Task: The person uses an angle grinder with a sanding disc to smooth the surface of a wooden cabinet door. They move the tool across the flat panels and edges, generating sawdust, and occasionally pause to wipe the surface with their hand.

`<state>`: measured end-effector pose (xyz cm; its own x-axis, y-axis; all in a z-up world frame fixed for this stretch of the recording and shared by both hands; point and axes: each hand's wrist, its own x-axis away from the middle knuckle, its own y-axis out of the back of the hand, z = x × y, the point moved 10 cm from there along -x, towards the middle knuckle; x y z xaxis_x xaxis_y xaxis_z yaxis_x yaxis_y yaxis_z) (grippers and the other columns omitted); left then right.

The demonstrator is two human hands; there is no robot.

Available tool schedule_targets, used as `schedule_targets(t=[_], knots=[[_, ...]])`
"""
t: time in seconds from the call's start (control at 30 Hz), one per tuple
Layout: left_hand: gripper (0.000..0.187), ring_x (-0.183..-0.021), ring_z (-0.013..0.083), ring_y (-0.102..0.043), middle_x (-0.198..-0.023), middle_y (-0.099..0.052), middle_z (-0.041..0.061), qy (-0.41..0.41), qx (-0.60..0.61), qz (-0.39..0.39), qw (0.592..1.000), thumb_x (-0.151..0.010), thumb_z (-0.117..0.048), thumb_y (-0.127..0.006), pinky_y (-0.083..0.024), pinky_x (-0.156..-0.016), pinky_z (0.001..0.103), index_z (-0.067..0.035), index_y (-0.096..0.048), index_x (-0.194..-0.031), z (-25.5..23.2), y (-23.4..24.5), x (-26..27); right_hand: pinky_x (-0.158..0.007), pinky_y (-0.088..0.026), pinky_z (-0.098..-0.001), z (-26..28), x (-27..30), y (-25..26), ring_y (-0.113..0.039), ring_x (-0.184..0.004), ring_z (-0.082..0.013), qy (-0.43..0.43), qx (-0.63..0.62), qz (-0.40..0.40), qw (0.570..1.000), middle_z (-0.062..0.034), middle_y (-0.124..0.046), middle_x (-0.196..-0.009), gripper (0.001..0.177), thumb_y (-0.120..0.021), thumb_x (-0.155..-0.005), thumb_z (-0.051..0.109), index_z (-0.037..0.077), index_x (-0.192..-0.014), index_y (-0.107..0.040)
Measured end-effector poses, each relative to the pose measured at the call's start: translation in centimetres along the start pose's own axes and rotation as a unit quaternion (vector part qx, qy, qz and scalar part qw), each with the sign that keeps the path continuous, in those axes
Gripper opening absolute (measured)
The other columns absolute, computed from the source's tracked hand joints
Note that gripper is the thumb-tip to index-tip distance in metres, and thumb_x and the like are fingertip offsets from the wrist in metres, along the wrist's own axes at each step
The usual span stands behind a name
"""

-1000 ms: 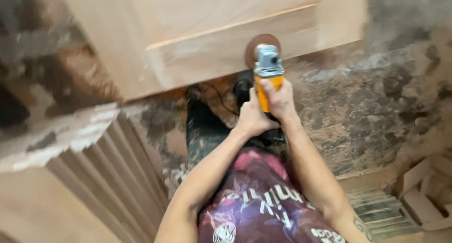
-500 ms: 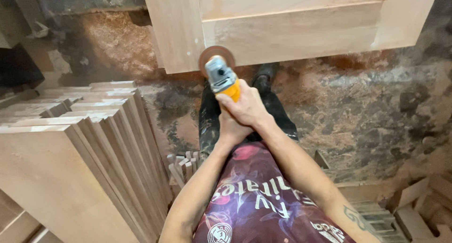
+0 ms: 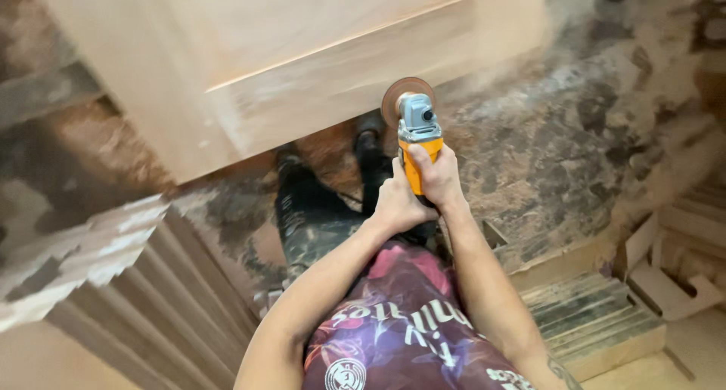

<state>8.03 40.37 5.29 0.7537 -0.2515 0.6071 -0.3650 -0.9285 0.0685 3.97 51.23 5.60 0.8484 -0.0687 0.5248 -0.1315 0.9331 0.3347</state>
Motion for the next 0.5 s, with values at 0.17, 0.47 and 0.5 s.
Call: schedule_targets(t=[0.17,0.47,0.5], knots=[[0.105,-0.088,0.0471,-0.071,-0.095,-0.071,0.028,0.012,-0.052,0.051,0.997,-0.052,-0.039,-0.092,-0.059,-0.079,0.053,0.001,-0.034,-0.129,-1.8,-4.8,-3.7,-0.072,-0.055,-0.0287,-4.1,-2.4,6.0,-0.067,-0.082,-0.0118,-0.02,-0.072,-0.035,0.997,-0.0048,-0.073,-0.096,0.04,-0.068,-0.099,0.038,0.0,-0.112,-0.072],[0.109,-0.091,0.0465,-0.072,-0.095,-0.072,0.028,-0.043,-0.112,0.118,0.986,-0.048,-0.038,-0.094,-0.06,-0.083,0.05,-0.001,-0.034,-0.131,-6.5,-6.9,-9.0,-0.07,-0.057,-0.0283,-5.1,-6.1,11.6,-0.069,-0.079,-0.0133,-0.016,-0.224,-0.105,0.969,-0.0055,-0.073,-0.094,0.04,-0.065,-0.102,0.039,0.0,-0.112,-0.07],[0.109,-0.091,0.0462,-0.072,-0.095,-0.072,0.027,-0.038,-0.119,0.123,0.984,-0.047,-0.038,-0.094,-0.06,-0.082,0.05,-0.001,-0.035,-0.13,-6.0,-5.8,-8.8,-0.07,-0.056,-0.0284,-4.5,-6.3,10.5,-0.068,-0.079,-0.0138,-0.012,-0.247,-0.104,0.963,-0.0063,-0.072,-0.094,0.041,-0.065,-0.103,0.039,-0.001,-0.111,-0.07]])
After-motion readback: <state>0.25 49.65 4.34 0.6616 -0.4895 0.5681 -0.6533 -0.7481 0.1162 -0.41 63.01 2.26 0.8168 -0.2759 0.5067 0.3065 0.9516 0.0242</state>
